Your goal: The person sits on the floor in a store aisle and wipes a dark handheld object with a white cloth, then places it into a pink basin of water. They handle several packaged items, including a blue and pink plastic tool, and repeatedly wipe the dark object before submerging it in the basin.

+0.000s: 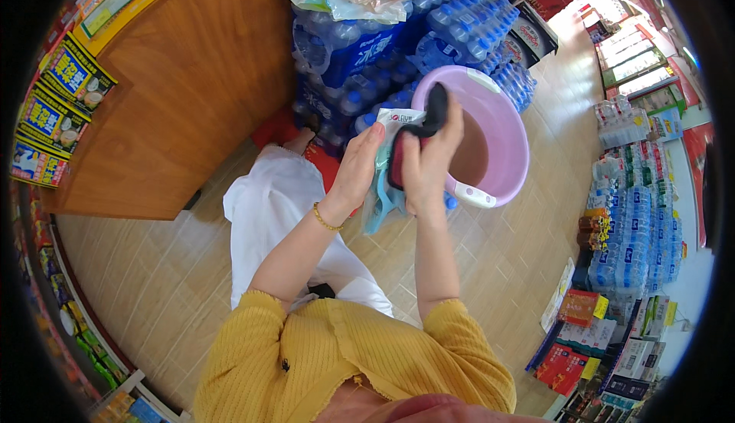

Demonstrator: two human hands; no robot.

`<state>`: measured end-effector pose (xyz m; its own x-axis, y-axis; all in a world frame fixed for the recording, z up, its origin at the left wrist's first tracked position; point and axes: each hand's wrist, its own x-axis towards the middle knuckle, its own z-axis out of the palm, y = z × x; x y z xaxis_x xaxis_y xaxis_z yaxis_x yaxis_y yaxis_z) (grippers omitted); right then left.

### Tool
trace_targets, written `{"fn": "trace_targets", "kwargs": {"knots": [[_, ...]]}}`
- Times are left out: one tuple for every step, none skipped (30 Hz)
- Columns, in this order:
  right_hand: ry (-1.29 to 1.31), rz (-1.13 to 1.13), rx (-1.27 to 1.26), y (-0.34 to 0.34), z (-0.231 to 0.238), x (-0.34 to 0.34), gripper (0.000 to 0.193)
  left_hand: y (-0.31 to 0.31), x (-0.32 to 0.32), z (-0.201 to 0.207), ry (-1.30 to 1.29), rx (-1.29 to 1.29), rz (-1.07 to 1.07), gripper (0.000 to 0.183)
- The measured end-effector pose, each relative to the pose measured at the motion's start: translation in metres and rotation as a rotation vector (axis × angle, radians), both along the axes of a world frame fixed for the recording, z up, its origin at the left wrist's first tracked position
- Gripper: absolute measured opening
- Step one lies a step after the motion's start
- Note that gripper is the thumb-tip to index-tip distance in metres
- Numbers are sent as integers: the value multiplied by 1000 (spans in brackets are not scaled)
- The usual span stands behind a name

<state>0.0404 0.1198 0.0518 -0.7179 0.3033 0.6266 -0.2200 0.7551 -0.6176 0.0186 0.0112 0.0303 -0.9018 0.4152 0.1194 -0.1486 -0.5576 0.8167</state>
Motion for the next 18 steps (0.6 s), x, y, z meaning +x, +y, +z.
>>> {"fn": "trace_targets", "kwargs": {"knots": [[-78, 48, 1, -6, -4, 0, 62, 4, -2, -5, 36, -5, 32, 42], [-155, 95, 2, -11, -7, 1, 64, 7, -3, -10, 71, -9, 63, 42], [-154, 227, 1, -15, -6, 8, 63, 9, 0, -14, -18, 47, 49, 40], [-154, 315, 89, -15, -8, 12, 60, 8, 1, -16, -51, 64, 40, 39], [-163, 351, 131, -13, -7, 14, 59, 7, 3, -18, -84, 81, 31, 38], [-173, 386, 174, -11, -6, 15, 57, 6, 4, -20, -117, 99, 22, 37], [-188, 373, 174, -8, -4, 14, 57, 7, 7, -16, -137, 76, 59, 34], [-204, 361, 175, -6, 1, 12, 58, 7, 8, -22, -86, 42, 66, 33], [-219, 348, 176, -3, 4, 9, 58, 7, 8, -32, -35, 9, 73, 33], [-204, 273, 136, -2, 6, 5, 56, 6, 9, -29, 18, -25, 81, 33], [-189, 199, 95, 0, 7, 1, 54, 10, 11, -25, -8, -12, 113, 31], [-174, 127, 55, 2, 10, -3, 52, 9, 13, -21, -35, 20, 100, 30], [-238, 75, 118, 10, 18, -8, 47, 8, 17, -14, -61, 54, 82, 30], [-144, 84, -48, 17, 16, -11, 39, 8, 19, -11, -85, 87, 62, 29], [-204, 116, -184, 26, 14, -15, 36, 8, 18, -15, -131, 100, 27, 30], [-262, 153, -323, 33, 15, -18, 34, 5, 15, -16, -117, 127, 5, 30], [-291, 128, -371, 36, 16, -17, 32, 3, 11, -17, -104, 154, -17, 32], [-279, 121, -465, 38, 13, -14, 31, 1, 10, -18, -90, 182, -37, 35]]}}
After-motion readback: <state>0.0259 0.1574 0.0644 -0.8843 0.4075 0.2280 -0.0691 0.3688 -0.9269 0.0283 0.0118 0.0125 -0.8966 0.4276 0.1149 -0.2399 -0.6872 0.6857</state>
